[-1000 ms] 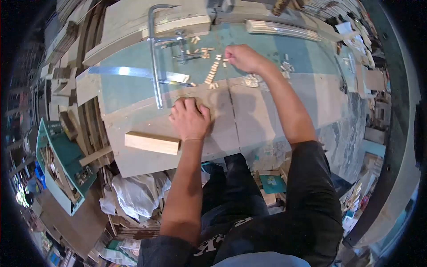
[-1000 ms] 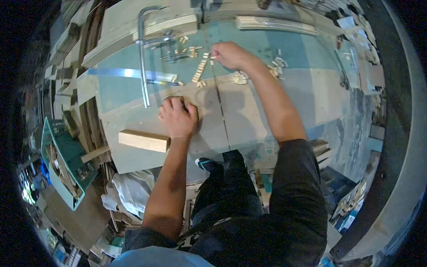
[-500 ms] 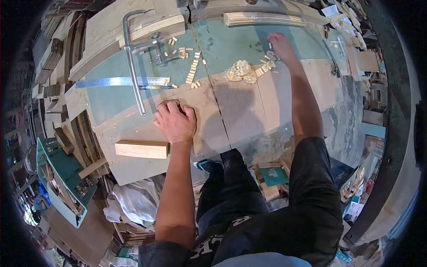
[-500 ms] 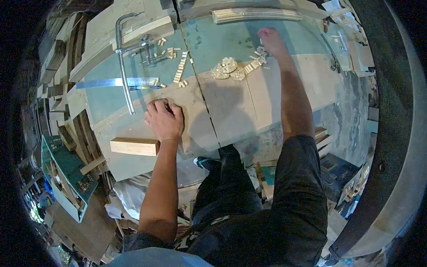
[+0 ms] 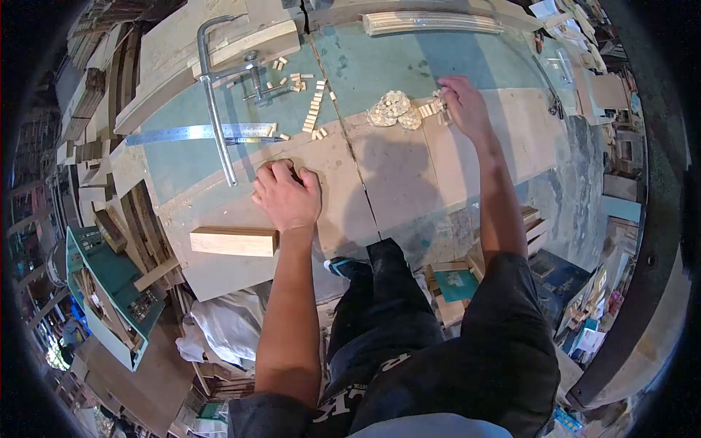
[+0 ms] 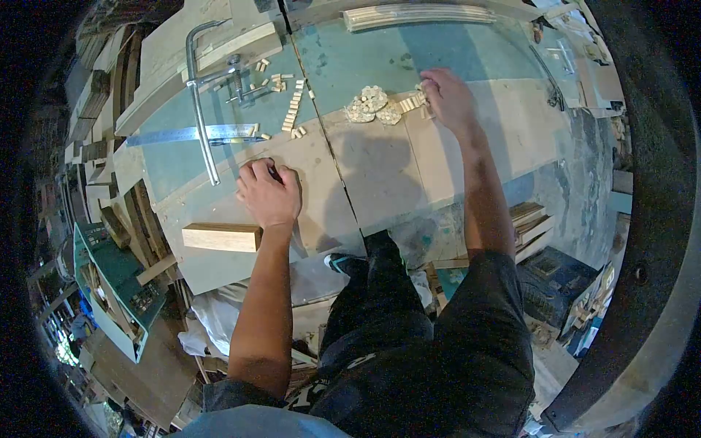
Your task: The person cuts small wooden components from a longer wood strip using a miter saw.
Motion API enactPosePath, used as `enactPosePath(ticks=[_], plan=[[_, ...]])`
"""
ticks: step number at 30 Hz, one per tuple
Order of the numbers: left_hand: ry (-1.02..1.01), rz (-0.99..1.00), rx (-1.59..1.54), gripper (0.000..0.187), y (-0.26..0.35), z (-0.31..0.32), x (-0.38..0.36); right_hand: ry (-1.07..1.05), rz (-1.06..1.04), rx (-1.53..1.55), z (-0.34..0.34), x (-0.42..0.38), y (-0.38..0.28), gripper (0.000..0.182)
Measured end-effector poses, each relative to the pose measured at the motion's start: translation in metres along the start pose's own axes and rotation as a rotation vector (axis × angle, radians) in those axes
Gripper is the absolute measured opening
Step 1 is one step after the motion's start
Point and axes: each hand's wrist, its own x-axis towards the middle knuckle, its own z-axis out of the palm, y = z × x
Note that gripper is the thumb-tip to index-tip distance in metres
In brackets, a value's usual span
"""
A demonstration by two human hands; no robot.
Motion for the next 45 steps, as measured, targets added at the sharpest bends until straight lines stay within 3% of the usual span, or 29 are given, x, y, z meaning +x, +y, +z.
enactPosePath(ticks=[4, 7, 9, 12, 15, 20, 22, 26, 30, 36, 40, 42, 43, 45], plan=[[-0.013, -0.008, -0.001, 0.027, -0.001, 0.0, 0.001, -0.111, 0.054, -0.081, -0.001, 0.012, -0.005, 0.026], [0.019, 0.001, -0.016, 0.027, -0.003, 0.003, 0.001, 0.012, -0.016, -0.182, 0.009, 0.051, 0.003, 0.03], [0.022, 0.003, -0.018, 0.027, -0.003, 0.004, 0.0, 0.274, -0.221, -0.479, 0.022, 0.09, 0.028, 0.04], [0.027, 0.009, -0.025, 0.027, -0.002, 0.001, 0.001, 0.315, -0.276, -0.625, 0.028, 0.133, 0.052, 0.053], [0.037, 0.031, -0.042, 0.026, -0.003, 0.002, 0.001, 0.198, -0.242, -0.679, 0.028, 0.153, 0.054, 0.053], [0.066, 0.047, -0.097, 0.025, -0.006, 0.003, -0.001, 0.187, -0.252, -0.621, 0.029, 0.152, 0.031, 0.042], [0.11, 0.123, -0.274, 0.027, -0.009, 0.003, -0.003, 0.203, -0.262, -0.574, 0.037, 0.152, 0.022, 0.041], [0.102, 0.269, -0.398, 0.025, 0.004, -0.008, -0.004, 0.223, -0.443, -0.498, 0.053, 0.156, 0.001, 0.048], [0.094, 0.4, -0.518, 0.017, 0.037, -0.017, 0.015, 0.21, -0.5, -0.338, 0.065, 0.156, -0.02, 0.053], [0.147, 0.626, -0.726, 0.017, 0.108, -0.026, 0.077, 0.221, -0.486, -0.359, 0.081, 0.153, -0.043, 0.053], [0.254, 0.698, -0.901, 0.029, 0.184, -0.025, 0.144, 0.213, -0.517, -0.341, 0.084, 0.15, -0.041, 0.05], [0.382, 0.546, -0.91, 0.041, 0.225, -0.022, 0.172, 0.252, -0.513, -0.056, 0.092, 0.151, -0.031, 0.051], [0.291, 0.437, -0.899, 0.047, 0.242, -0.028, 0.179, 0.259, -0.523, 0.04, 0.097, 0.153, -0.028, 0.051], [0.225, 0.304, -0.893, 0.053, 0.265, -0.038, 0.196, 0.219, -0.539, -0.081, 0.098, 0.155, -0.031, 0.05]])
